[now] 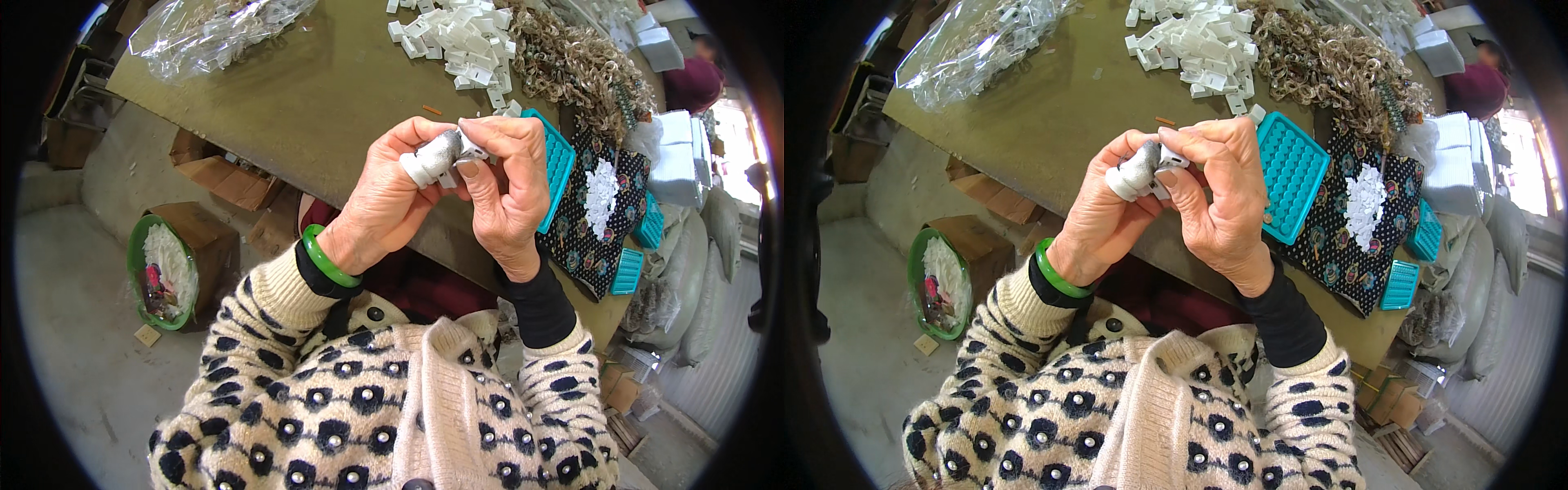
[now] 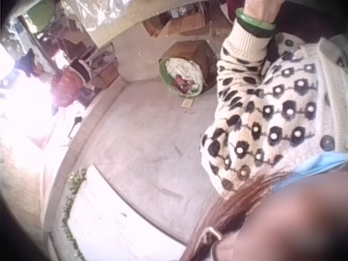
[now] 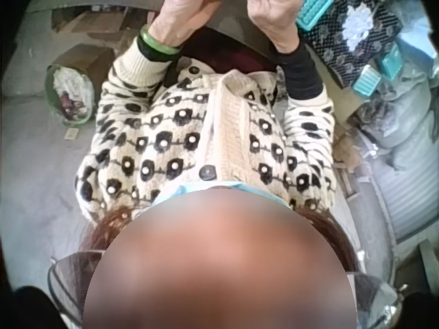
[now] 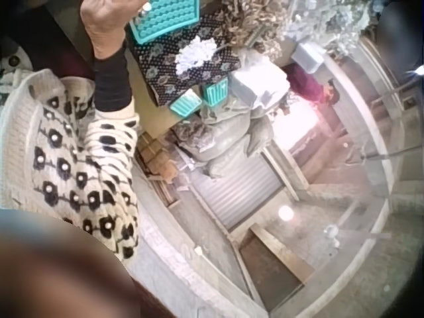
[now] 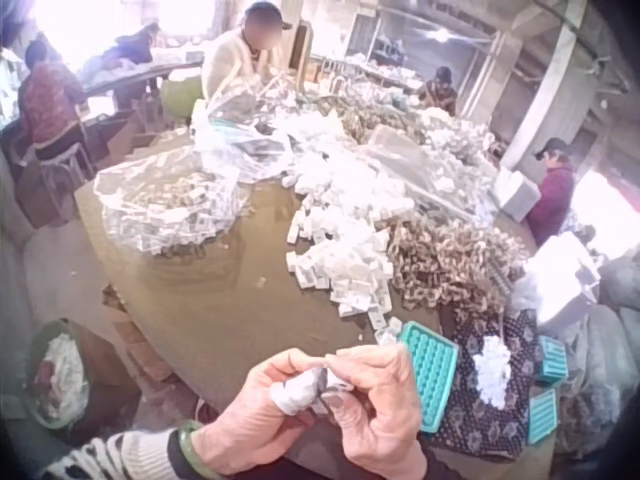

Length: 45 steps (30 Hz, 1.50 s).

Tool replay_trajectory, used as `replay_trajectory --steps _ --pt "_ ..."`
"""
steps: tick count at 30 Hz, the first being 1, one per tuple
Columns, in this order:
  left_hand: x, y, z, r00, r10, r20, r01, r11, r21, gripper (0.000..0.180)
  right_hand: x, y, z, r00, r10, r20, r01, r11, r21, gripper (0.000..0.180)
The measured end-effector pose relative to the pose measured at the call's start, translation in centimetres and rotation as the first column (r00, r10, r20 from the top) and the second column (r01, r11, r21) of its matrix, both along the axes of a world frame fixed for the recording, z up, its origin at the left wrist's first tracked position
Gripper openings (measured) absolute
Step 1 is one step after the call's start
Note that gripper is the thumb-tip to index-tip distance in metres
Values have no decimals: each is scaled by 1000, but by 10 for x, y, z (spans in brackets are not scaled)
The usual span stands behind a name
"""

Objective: The person repeatedly picks small white plastic housings and metal pins from a table and a blue tray, inserts the pins into the housings, and places the assembled units back on the table. The process is repeated continuously with both hands.

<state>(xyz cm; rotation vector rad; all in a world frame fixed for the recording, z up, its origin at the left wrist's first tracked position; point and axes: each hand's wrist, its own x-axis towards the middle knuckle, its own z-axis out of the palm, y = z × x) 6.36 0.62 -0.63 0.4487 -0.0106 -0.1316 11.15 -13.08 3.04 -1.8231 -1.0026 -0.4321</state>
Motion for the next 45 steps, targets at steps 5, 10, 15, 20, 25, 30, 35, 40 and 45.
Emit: replay_trajectory --steps 5,10,15,20,25,30,35,40,45 --pt "-1 -4 -8 999 -49 -14 46 989 -139 12 2 7 -5 984 -57 168 65 997 -38 22" --pt "0 -5 -10 998 -21 -60 15 995 -102 16 -3 10 0 977 -115 179 138 982 -125 20" --pt "1 1 3 991 96 -91 -96 995 4 15 -11 -6 10 972 -98 213 154 951 -267 33" --pt "18 23 17 981 78 175 -95 992 87 20 -23 -63 21 971 -188 148 218 951 -218 28" --pt "16 17 5 983 27 180 -50 991 126 19 11 -147 12 838 -545 31 531 801 -277 16" --pt "8 2 -2 996 7 93 -23 985 172 22 50 -194 -18 769 -604 207 631 667 -396 10" --pt "8 0 0 997 -8 74 -6 981 195 23 67 -204 -35 789 -538 298 601 572 -559 8" --pt "9 -2 -3 997 -14 82 -3 979 204 25 73 -205 -34 804 -508 309 582 568 -581 3" --pt "9 -2 -2 995 -25 92 5 977 211 26 74 -200 -26 788 -569 235 610 670 -423 3"
